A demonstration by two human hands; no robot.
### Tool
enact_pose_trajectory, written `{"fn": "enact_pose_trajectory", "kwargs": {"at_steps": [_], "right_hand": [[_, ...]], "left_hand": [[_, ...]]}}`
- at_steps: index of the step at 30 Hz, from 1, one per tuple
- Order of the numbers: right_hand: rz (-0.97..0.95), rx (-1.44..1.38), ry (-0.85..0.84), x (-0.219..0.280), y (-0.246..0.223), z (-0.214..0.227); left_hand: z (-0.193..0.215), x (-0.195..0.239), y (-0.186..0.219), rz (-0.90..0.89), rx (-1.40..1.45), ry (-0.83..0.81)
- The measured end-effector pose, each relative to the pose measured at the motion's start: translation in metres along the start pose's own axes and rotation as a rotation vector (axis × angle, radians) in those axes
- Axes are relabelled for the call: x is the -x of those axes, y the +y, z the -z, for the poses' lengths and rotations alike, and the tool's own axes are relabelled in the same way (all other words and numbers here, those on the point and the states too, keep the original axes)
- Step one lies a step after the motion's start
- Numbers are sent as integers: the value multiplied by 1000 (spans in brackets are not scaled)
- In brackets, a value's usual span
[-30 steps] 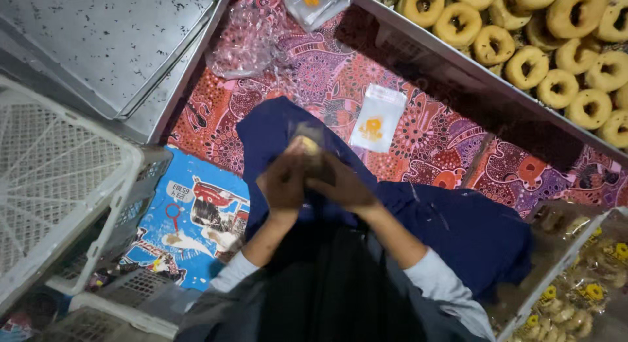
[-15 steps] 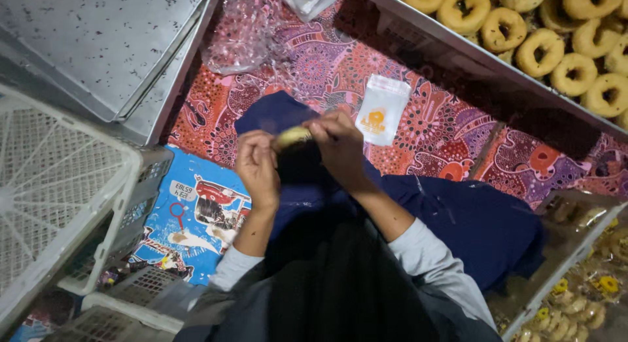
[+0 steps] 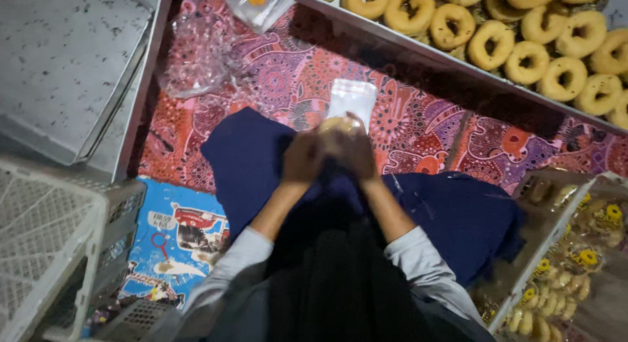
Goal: The person sits on the floor and repeatedly picks donuts from a metal tray, places them into small plastic bags, and stacks the sealed bags in a white crate. The process is repeated continuously throughout the clip.
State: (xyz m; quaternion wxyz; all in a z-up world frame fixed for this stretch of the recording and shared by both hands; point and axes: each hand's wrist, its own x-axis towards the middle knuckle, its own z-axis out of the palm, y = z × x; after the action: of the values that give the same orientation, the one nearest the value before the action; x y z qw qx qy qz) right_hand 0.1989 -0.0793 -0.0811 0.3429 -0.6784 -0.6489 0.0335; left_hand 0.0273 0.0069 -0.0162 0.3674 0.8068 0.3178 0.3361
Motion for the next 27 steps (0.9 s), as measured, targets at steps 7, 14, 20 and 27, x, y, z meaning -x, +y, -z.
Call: {"fn": "enact_pose_trajectory", "kwargs": {"at_steps": [7,14,20,27], "right_hand": [[-980,-54,181,62,91,55],[-586,38,222,-9,70,68],[-592,-445,47,-68,3,98],[-806,-240,132,-49,24,98]], "left_hand": [[-150,-70,-93,-275,-263,-101],[-139,-59,-72,-155,-387,-390],[-68,-84,14,-68,-32,81],[-67,-98,-39,248,-3,-40]]}}
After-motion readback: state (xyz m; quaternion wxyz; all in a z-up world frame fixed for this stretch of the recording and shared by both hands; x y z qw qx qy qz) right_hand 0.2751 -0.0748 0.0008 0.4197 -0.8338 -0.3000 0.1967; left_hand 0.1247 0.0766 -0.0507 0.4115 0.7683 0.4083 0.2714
